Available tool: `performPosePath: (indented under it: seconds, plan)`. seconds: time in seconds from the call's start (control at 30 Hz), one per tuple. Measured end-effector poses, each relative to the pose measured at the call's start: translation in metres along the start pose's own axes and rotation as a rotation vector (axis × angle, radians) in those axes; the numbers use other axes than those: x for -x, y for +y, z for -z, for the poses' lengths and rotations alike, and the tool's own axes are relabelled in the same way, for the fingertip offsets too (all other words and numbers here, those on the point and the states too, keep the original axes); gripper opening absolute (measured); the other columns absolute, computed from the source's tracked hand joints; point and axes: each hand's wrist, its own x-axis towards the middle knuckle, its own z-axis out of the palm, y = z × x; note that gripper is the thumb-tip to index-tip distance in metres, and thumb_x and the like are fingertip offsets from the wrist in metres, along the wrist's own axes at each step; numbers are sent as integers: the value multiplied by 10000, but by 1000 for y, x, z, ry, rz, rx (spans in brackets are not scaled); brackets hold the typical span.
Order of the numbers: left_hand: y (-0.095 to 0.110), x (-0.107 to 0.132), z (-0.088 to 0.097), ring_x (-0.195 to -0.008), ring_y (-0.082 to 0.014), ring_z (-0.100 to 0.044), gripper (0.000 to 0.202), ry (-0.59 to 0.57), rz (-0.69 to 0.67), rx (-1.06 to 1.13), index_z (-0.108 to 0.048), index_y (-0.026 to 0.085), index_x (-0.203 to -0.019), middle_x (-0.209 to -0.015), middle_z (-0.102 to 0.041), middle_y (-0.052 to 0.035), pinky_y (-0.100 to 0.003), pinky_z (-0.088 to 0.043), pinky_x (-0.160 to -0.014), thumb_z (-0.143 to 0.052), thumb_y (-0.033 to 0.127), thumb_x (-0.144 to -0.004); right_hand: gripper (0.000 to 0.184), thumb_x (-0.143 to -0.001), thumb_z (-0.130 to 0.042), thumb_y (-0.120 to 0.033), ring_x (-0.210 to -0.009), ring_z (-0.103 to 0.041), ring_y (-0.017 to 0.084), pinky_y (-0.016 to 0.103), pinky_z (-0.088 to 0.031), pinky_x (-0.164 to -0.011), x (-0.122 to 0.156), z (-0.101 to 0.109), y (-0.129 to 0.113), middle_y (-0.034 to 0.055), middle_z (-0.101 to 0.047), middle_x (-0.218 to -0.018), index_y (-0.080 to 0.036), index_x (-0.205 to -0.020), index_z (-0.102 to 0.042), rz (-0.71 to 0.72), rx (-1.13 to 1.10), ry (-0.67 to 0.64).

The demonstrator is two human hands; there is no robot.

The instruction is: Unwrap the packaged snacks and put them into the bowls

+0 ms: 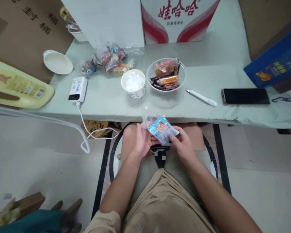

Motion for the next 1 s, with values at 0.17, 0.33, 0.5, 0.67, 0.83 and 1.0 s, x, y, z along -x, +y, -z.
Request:
performPosePath:
  seconds: [0.17,0.33,0.5,0.67,0.83,1.0]
  plan:
    - [6,5,1,-882,-212,-718,626,-108,-13,-113,-524,252,-1160,-993,-713,-40,-323,-595,-744,-766,608,-706,404,-763,-724,-496,-844,-652,189,347,-566,-793,1,4,0,36,-679,-962,-249,-1055,-595,-25,-86,-11]
    - [-8,1,-6,-935,-192,-705,537,0,2,-82,-472,323,-1204,-1147,-682,-12,-331,-601,-768,-750,496,-778,430,-755,-721,-333,-1164,-616,246,427,-521,-989,2,7,-12,99,-613,-1293,-269,-1163,-600,236,214,15]
    - [-13,-1,-10,-927,-175,-704,528,100,-50,-27,-460,320,-1182,-1123,-687,6,-325,-600,-781,-765,469,-777,99,-830,-632,-240,-1125,-638,269,512,-454,-1057,10,14,-19,46,-728,-909,-277,-752,-680,577,553,3]
    - [-8,-9,-2,-996,-183,-695,495,179,-138,44,-541,258,-1188,-1120,-704,-36,-297,-576,-854,-757,467,-795,98,-817,-677,-233,-1123,-663,300,541,-457,-998,34,28,-11,27,-773,-914,-309,-828,-737,600,667,-234]
    - [-4,-7,-2,-1061,-203,-685,540,144,-68,-29,-548,258,-1273,-1198,-695,-56,-308,-558,-895,-732,485,-819,172,-860,-662,-407,-848,-708,227,381,-559,-768,24,41,-7,40,-750,-891,-273,-957,-709,234,292,-185]
    - [-8,5,-14,-1165,-239,-633,594,25,-47,-259,-534,259,-1323,-1292,-650,-66,-339,-514,-980,-667,577,-839,484,-739,-760,-534,-1046,-669,262,360,-569,-793,-4,23,-7,75,-709,-1169,-248,-1113,-646,-89,-107,-98]
